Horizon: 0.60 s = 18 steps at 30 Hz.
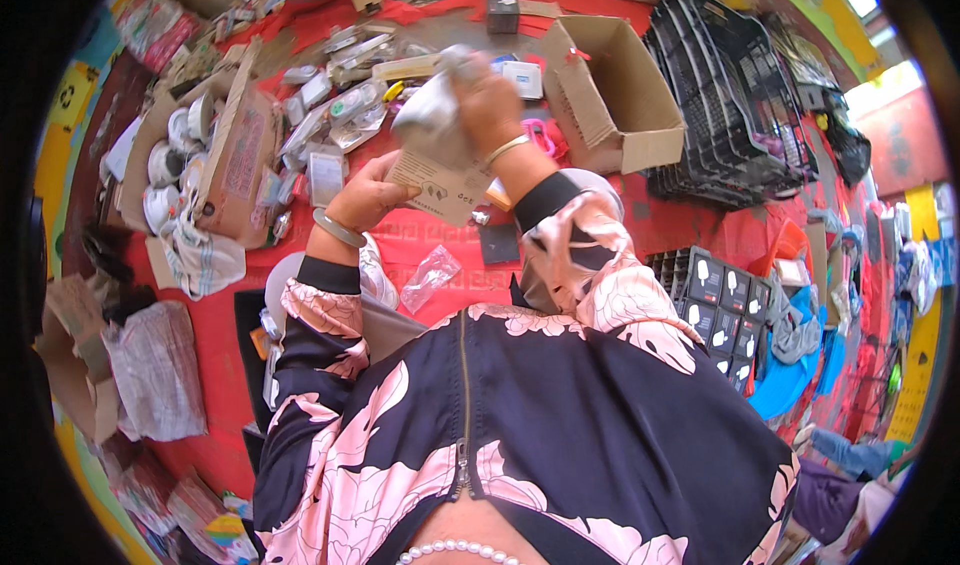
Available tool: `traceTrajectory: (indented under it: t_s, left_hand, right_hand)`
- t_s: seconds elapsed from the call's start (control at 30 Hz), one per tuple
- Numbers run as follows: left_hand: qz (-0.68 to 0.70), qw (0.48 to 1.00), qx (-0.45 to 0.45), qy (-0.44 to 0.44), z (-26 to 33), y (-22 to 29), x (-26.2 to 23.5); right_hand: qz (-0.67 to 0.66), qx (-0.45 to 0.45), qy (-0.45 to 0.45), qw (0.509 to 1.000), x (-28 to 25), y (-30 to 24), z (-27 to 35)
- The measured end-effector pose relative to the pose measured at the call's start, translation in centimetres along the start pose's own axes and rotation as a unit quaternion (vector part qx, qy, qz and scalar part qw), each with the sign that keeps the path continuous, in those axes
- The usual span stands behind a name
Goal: The person wipes various packaged items, such as boxes, electronics, and small components, using a grey cloth by hand while organizing them on a red surface.
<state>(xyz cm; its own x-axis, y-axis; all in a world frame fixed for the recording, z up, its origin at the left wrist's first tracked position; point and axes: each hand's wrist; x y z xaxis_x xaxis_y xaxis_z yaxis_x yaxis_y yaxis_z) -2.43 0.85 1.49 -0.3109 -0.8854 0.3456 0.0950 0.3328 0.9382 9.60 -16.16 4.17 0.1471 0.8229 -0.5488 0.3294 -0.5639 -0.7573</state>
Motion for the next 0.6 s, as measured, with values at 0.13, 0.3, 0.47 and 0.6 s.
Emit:
traceTrajectory:
  t_s: [0.13,0.3,0.47,0.6]
  left_hand:
    - [0.065,0.986,0.114,0.106,3.8,3.0,-0.7]
    - [0.115,0.861,0.369,0.331,15.7,7.6,-3.6]
    - [0.117,0.695,0.335,0.625,36.5,-2.2,-7.8]
    - [0.126,0.524,0.195,0.820,50.7,-13.8,-3.7]
  right_hand:
    - [-0.056,-0.052,0.018,0.997,-1.5,8.6,-5.7]
    - [-0.508,0.333,-0.133,0.783,-2.8,6.7,-4.0]
    - [-0.525,0.364,-0.223,0.736,-2.2,6.5,-2.8]
    - [-0.490,0.354,-0.254,0.755,-2.1,6.8,-2.7]
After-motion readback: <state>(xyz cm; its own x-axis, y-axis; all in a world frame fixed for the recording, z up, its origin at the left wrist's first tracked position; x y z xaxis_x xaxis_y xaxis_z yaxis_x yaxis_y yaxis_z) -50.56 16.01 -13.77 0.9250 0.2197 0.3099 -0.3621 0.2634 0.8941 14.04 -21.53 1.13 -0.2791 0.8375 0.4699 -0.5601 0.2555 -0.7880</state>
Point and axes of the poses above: each hand's wrist, its own z-axis away from the middle knuckle, its own x-axis out of the palm, y = z × x, and after that the axes turned 8 degrees about x, right-handed
